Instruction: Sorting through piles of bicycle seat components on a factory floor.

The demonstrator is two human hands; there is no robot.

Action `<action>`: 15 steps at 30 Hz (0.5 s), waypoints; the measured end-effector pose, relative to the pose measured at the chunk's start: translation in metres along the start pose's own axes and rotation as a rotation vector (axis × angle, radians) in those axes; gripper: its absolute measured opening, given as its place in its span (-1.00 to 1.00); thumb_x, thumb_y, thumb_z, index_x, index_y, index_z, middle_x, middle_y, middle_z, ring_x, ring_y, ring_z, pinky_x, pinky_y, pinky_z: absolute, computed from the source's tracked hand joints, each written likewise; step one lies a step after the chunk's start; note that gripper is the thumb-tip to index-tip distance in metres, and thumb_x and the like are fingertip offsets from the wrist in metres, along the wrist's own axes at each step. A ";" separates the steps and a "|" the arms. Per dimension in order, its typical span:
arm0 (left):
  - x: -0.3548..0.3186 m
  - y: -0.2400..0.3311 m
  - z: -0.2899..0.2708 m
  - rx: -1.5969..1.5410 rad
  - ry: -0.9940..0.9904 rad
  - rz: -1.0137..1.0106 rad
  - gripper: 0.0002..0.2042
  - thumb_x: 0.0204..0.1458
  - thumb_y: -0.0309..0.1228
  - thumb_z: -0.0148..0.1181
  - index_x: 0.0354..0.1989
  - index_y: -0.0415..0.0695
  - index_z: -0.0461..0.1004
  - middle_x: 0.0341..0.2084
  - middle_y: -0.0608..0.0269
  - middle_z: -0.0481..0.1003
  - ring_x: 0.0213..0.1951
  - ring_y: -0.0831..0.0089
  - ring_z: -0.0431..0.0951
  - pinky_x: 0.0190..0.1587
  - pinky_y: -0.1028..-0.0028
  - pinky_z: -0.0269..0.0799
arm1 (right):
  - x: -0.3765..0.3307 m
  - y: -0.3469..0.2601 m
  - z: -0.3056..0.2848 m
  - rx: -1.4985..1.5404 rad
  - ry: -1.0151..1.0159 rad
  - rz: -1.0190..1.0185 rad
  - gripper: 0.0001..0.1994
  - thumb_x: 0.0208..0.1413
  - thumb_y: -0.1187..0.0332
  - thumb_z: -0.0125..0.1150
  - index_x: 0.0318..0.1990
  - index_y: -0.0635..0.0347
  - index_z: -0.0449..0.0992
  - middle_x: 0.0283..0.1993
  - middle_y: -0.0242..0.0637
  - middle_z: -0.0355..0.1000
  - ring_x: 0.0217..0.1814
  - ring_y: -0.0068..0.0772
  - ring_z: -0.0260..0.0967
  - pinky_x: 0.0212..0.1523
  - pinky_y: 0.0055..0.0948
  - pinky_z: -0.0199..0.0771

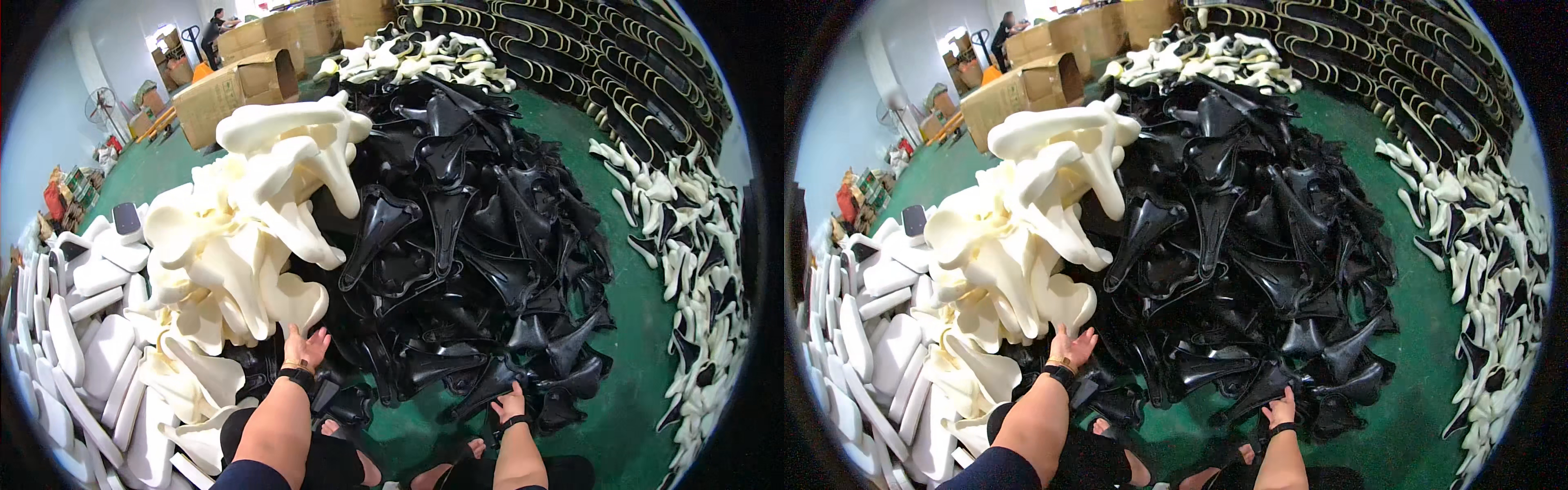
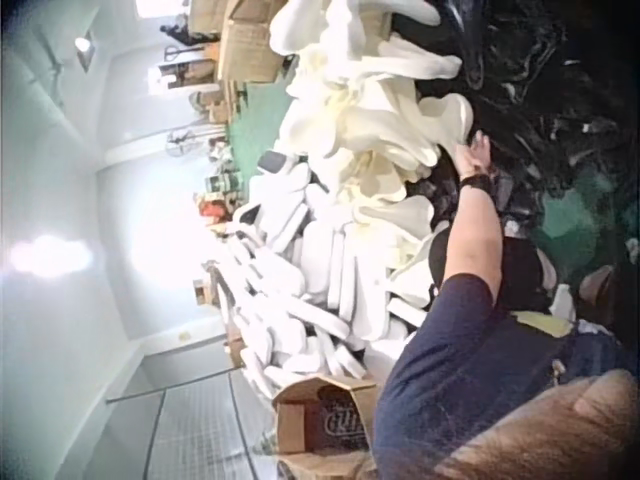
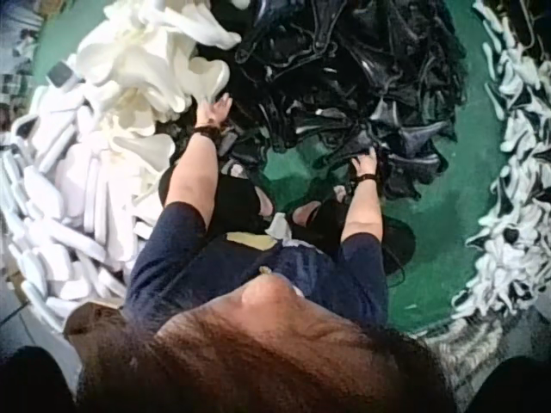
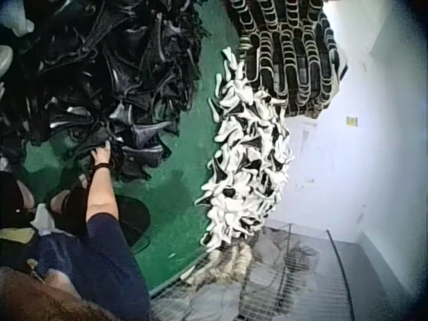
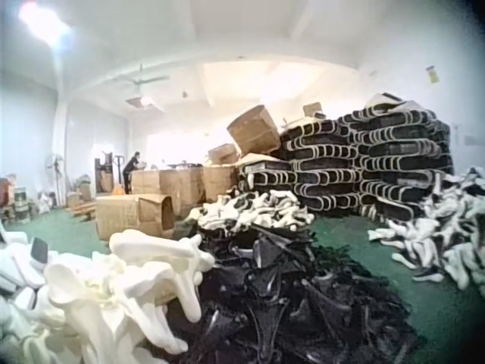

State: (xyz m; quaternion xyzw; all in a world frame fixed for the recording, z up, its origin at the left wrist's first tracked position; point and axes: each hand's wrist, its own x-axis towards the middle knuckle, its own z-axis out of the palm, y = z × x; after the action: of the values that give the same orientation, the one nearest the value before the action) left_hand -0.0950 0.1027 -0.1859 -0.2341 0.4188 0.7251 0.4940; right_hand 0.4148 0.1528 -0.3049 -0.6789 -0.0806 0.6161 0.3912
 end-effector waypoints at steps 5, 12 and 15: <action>0.017 0.001 -0.003 -0.119 0.058 0.094 -0.61 0.27 -0.21 -0.11 0.17 -0.15 0.25 0.06 0.16 0.39 0.10 0.32 0.36 0.16 0.24 0.24 | -0.018 0.013 0.002 -1.189 0.242 -0.751 -0.68 -0.04 0.57 0.07 -0.09 0.13 0.49 -0.32 -0.19 0.51 -0.22 -0.16 0.48 -0.18 -0.22 0.49; 0.011 0.001 -0.005 -0.038 0.099 -0.032 -0.71 0.18 -0.47 -0.07 0.08 -0.06 0.29 -0.18 0.19 0.46 -0.32 0.38 0.53 0.02 0.26 0.38 | -0.083 -0.025 0.027 -1.554 0.074 -1.006 -0.88 -0.13 0.28 0.35 -0.39 -0.05 0.56 -0.46 -0.31 0.53 -0.31 -0.18 0.51 -0.27 -0.20 0.48; -0.007 -0.010 0.009 -0.120 0.102 0.035 -0.56 0.17 -0.41 -0.05 0.24 -0.07 0.10 0.15 -0.04 0.24 0.04 0.19 0.42 0.18 0.13 0.26 | -0.104 -0.038 0.028 -1.673 0.023 -1.085 -0.89 -0.14 0.28 0.34 -0.41 -0.04 0.57 -0.46 -0.29 0.53 -0.28 -0.20 0.51 -0.26 -0.22 0.48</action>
State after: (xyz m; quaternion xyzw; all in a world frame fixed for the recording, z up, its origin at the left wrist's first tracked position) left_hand -0.0821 0.1082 -0.1795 -0.2925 0.4033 0.7444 0.4446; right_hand 0.3806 0.1293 -0.1984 -0.6130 -0.7845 0.0923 0.0163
